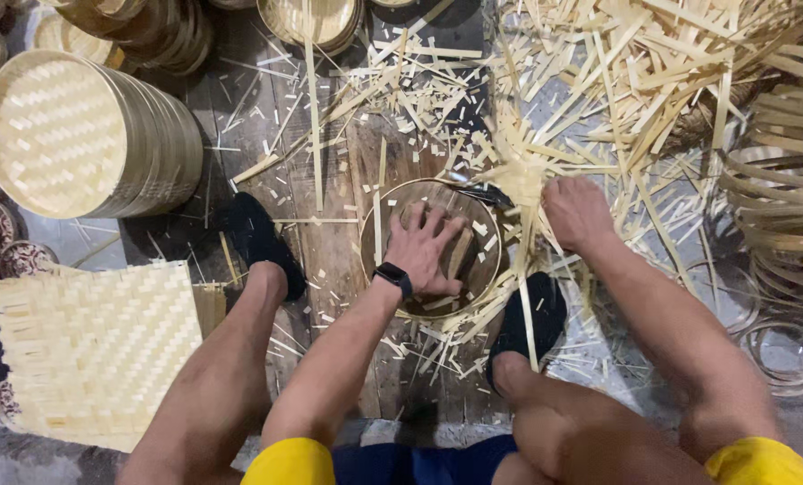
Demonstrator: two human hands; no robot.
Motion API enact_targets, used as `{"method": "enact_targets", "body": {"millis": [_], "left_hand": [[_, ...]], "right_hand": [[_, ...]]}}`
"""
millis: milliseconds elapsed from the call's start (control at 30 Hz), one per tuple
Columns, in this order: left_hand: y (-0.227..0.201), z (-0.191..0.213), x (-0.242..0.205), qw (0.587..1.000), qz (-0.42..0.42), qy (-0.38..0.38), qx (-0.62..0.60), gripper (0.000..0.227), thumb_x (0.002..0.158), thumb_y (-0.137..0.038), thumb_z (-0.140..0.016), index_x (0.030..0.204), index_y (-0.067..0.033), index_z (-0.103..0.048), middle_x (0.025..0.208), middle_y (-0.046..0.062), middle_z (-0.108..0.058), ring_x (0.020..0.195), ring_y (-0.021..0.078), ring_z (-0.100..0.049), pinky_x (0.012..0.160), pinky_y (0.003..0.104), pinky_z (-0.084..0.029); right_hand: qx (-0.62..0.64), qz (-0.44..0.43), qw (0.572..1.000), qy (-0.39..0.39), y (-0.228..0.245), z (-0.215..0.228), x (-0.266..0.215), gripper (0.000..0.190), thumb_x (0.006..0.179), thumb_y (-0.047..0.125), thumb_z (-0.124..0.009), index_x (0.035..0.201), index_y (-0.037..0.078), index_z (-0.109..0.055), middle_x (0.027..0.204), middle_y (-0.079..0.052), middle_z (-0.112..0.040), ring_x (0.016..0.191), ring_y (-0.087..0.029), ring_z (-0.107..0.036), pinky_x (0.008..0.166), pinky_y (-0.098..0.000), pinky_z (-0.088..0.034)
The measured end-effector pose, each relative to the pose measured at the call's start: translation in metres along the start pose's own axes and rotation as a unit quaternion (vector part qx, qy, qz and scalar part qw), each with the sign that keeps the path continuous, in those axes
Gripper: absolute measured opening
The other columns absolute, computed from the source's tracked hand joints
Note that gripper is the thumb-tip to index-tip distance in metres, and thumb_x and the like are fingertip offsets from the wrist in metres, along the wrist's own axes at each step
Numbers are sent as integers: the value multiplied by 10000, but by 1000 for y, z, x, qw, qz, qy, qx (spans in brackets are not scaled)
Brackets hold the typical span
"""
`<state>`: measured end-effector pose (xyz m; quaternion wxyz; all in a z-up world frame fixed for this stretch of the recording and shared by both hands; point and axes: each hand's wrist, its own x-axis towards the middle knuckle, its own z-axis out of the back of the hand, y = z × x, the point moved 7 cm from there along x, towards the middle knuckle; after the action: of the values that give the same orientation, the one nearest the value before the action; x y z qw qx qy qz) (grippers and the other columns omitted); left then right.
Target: The person places a woven mat on a wooden block and trims the edges using shears. They then flip the mat, place a circular frame on top, and trim the excess material to fit the frame. The finished piece is stacked with others.
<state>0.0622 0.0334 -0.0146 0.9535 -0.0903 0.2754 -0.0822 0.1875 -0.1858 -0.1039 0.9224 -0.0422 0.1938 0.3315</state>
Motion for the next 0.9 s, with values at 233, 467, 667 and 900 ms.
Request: {"method": "enact_targets", "body": {"millis": [233, 467, 667, 900], "left_hand": [[-7, 9, -5, 998, -58, -21, 20, 1195, 460, -706, -867, 1475, -265, -415, 1656, 154, -250, 1448, 466, -242, 1045, 734, -244], [-3, 4, -1, 997, -76, 1, -6, 1169, 471, -669, -883, 1479, -280, -437, 1611, 149, -284, 1462, 433, -258, 1098, 726, -205], [74, -19, 10, 897, 152, -283, -304, 883, 772, -657, -787, 1501, -239, -519, 1581, 213, -455, 1497, 408, -408, 1245, 574, -328], [173, -62, 23, 887, 319, -149, -299, 537, 748, -499, -828, 1163, -166, -757, 1132, 204, -722, 1068, 335, -671, 966, 438, -523]], "right_hand": [[101, 6, 994, -28, 8, -21, 35, 236, 980, 262, -569, 1050, 99, -725, 1013, -174, -706, 823, -301, -696, 728, -412, -590], [108, -172, 974, 103, -92, 6, 39, 244, 998, 334, -610, 1188, 221, -713, 848, -141, -710, 702, -262, -690, 669, -416, -579], [251, -331, 909, 29, -247, -44, 15, 590, 1116, 452, -554, 897, -58, -756, 745, -240, -721, 656, -324, -706, 662, -460, -561], [388, -135, 851, 329, -109, -48, -107, 512, 747, 627, -703, 953, 181, -849, 884, -40, -822, 772, -203, -744, 736, -412, -573]]}}
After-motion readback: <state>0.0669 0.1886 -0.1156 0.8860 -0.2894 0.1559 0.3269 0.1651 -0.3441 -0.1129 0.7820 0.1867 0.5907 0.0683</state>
